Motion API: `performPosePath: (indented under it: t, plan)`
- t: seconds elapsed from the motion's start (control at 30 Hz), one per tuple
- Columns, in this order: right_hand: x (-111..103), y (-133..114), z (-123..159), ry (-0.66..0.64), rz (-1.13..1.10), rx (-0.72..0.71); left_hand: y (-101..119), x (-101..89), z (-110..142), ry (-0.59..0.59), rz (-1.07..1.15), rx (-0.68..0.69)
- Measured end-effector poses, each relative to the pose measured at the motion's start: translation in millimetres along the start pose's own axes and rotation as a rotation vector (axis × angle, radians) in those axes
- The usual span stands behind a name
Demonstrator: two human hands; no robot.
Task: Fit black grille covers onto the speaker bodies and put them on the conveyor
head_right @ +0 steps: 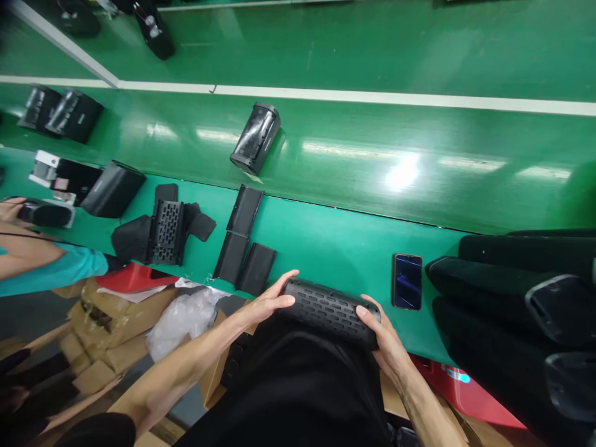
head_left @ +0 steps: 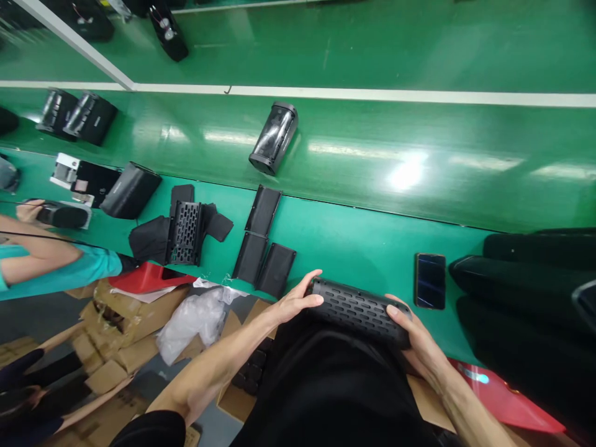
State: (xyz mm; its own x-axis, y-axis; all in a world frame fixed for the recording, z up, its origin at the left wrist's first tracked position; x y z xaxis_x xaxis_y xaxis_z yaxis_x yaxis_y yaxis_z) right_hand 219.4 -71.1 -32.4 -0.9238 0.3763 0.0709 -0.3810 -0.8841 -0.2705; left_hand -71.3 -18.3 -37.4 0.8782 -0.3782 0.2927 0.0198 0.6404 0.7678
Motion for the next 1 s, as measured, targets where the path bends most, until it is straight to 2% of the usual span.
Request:
performPosePath:
  t: [0.13, 0.23, 0.37, 0.5, 0.6, 0.67, 0.73, 0.83, 0.93, 1.0]
  plan:
    - [-1.4, 4.4, -2.2, 0.012, -0.019, -0.041, 7.8, 0.5, 4.6, 0.034, -0.122, 0.072]
    - [-3.9, 7.1, -6.0, 0.022, -0.024, -0.018, 8.2, -0.8, 3.6, 0.036, -0.181, 0.062]
    - [-3.4, 5.2, -10.4, 0.025, -0.019, 0.078, 4.9, -3.2, 2.2, -0.058, -0.135, 0.008]
    - [0.3, -1.0, -15.2, -0.005, -0.038, 0.087, 7.6, -11.2, -3.6, -0.026, -0.112, 0.05]
    - [1.4, -15.3, -25.7, -0.033, 0.02, 0.061, 17.2, -21.5, -19.4, -0.003, -0.121, 0.088]
    - [5.6, -36.6, -36.5, -0.047, 0.071, 0.026, 30.7, -32.8, -36.8, 0.032, -0.126, 0.124]
    - [15.2, -69.3, -48.5, -0.014, 0.035, -0.024, 50.4, -50.3, -57.4, 0.127, -0.131, 0.163]
    - [42.8, -136.7, -65.2, 0.03, -0.178, -0.168, 93.6, -92.1, -86.6, 0.453, -0.288, 0.298]
    - [79.0, -211.6, -81.9, -0.044, -0.319, -0.324, 144.5, -141.7, -107.4, 0.854, -0.598, 0.482]
    - [96.0, -254.6, -94.4, -0.032, -0.315, -0.364, 169.4, -171.8, -122.7, 1.016, -0.756, 0.476]
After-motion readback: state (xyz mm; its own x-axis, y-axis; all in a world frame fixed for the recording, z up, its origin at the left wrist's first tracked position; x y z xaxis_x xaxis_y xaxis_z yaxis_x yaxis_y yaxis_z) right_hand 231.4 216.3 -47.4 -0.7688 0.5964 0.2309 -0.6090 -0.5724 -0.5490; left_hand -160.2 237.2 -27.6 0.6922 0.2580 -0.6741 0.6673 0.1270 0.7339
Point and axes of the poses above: each hand's wrist, its own z-axis away from the middle knuckle, its own x-axis out of the palm, y = z × x, the point moved 4 cm from there along -z, towards the middle knuckle, and after that the axes turned 6 degrees about x, right-handed, at the moved point
